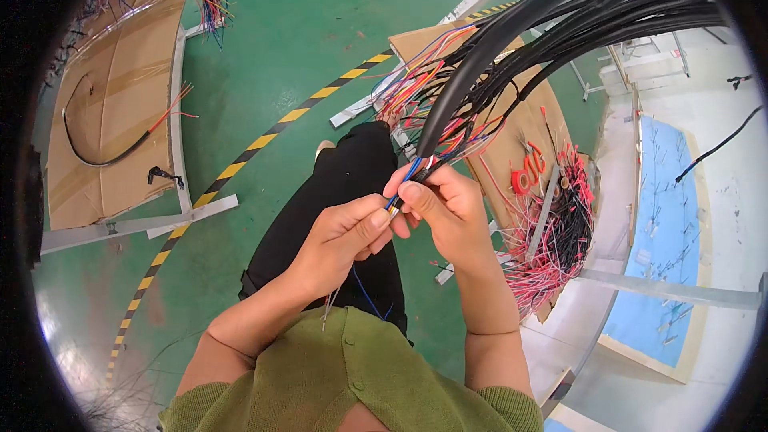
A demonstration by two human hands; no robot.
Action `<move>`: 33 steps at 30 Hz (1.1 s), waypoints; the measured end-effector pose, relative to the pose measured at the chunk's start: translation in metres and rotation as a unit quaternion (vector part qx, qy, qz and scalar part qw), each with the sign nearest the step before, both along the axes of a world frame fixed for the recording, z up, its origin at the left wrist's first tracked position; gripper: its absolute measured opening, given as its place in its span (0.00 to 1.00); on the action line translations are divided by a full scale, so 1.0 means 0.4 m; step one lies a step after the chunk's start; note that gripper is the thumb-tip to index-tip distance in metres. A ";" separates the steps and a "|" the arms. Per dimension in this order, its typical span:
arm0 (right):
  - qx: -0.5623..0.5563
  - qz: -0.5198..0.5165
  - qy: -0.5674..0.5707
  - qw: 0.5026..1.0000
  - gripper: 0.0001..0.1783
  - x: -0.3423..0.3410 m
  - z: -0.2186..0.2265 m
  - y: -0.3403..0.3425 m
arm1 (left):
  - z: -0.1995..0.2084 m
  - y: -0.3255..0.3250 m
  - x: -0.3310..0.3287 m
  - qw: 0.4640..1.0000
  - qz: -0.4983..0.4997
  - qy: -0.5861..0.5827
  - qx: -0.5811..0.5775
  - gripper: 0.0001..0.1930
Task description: Measure wire lengths using a ruler and bundle them together using black adhesive tape.
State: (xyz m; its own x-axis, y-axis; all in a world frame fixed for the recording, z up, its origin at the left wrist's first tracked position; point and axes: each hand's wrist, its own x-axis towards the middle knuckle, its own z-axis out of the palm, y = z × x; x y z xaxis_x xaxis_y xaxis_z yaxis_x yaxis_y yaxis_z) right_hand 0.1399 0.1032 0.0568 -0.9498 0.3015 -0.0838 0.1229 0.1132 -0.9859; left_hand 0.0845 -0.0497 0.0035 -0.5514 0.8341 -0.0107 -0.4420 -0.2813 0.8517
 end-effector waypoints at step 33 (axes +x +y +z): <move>0.192 -0.120 0.213 0.950 0.14 -0.013 -0.121 0.043 | -0.049 0.132 0.023 0.970 0.166 0.114 -0.139 0.13</move>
State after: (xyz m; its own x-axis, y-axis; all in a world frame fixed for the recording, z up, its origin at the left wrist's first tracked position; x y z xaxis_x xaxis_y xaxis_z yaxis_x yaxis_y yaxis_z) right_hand 0.1346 0.1203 0.0085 -0.7728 0.4444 0.4532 -0.2105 0.4942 -0.8435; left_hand 0.0938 0.0031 -0.0163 -0.8033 0.5929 -0.0557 -0.1573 -0.1210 0.9801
